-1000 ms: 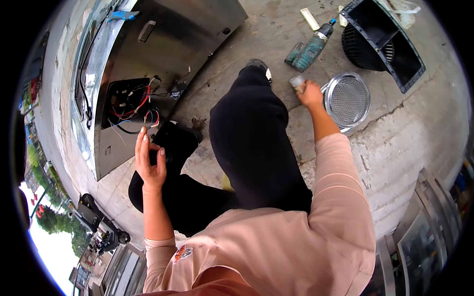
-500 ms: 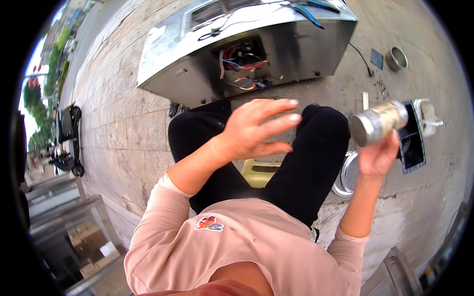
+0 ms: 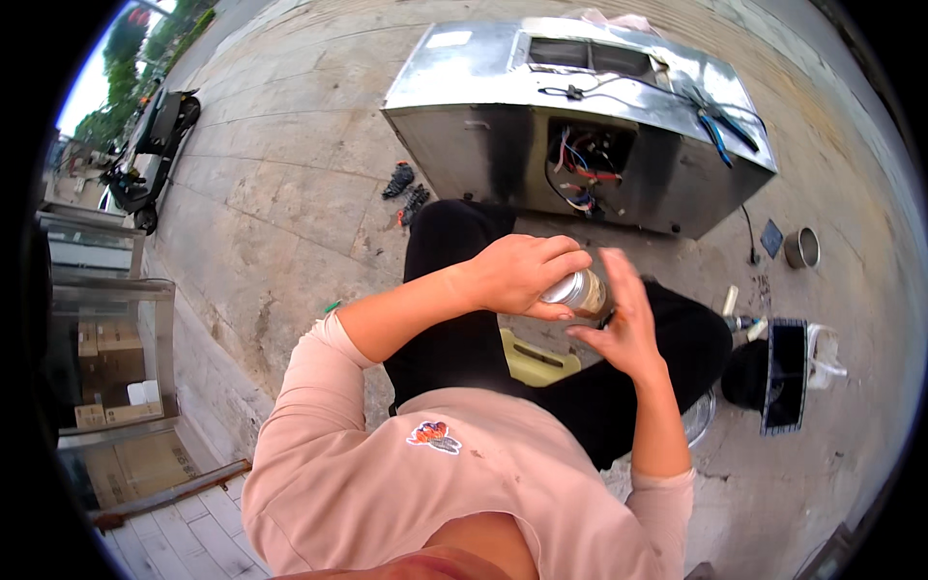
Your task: The person sits on a small stool and repairs the wiring inside a stainless steel appliance. They use pliers to strip wire insulation, twist wires together, and secure connections with white connectors.
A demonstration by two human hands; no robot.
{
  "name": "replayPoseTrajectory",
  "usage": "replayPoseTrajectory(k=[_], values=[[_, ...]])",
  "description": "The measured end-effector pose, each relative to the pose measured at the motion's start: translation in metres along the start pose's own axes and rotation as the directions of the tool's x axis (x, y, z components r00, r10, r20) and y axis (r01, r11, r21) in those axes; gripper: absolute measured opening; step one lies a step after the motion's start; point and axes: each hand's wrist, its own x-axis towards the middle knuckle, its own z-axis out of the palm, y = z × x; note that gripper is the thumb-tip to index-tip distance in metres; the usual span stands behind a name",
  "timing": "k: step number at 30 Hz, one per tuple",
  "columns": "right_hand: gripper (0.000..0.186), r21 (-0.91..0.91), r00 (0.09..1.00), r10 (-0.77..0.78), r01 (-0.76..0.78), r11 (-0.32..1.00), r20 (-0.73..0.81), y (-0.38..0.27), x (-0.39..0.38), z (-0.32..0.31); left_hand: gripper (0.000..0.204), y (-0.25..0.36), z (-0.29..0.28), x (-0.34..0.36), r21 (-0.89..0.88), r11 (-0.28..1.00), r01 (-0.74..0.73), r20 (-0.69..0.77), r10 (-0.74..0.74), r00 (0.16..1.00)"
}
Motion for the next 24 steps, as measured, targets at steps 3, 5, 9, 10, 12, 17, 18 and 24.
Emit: replayPoseTrajectory(k=[3,5,9,10,12,17,18,24], values=[[0.072,0.245,0.989,0.128,-0.143,0.959,0.079,0.001,-0.008,0.017,0.067,0.013,0.009,0.010,-0.066,0.990,-0.121,-0.010,0.121,0.993],[0.061,0.412,0.979,0.179,-0.204,0.888,0.100,0.007,-0.013,0.016,0.064,0.015,0.007,0.018,0.032,0.984,-0.173,-0.065,0.175,0.982],[0.052,0.511,0.967,0.206,-0.254,0.821,0.151,-0.002,-0.020,0.011,0.051,0.018,0.006,0.024,0.147,0.955,-0.259,-0.083,0.272,0.959],[0.051,0.511,0.969,0.196,-0.247,0.823,0.152,-0.007,-0.019,0.011,0.048,0.018,0.004,0.023,0.157,0.952,-0.264,-0.057,0.276,0.960],[0.055,0.407,0.965,0.255,-0.254,0.877,0.053,-0.015,-0.016,0.016,0.041,0.019,0.007,0.026,0.161,0.971,-0.174,-0.094,0.190,0.977],[0.059,-0.012,0.958,0.150,-0.157,0.987,-0.246,0.002,-0.017,0.032,0.048,0.028,0.015,0.037,0.175,0.937,0.303,0.028,-0.312,0.950],[0.059,-0.068,0.955,0.104,-0.128,0.989,-0.278,0.004,-0.018,0.030,0.050,0.030,0.008,0.041,0.207,0.913,0.350,0.088,-0.374,0.923],[0.056,0.093,0.930,0.212,-0.193,0.977,-0.300,0.004,-0.022,-0.003,0.094,0.054,-0.024,0.050,0.027,0.963,0.268,0.257,-0.266,0.929]])
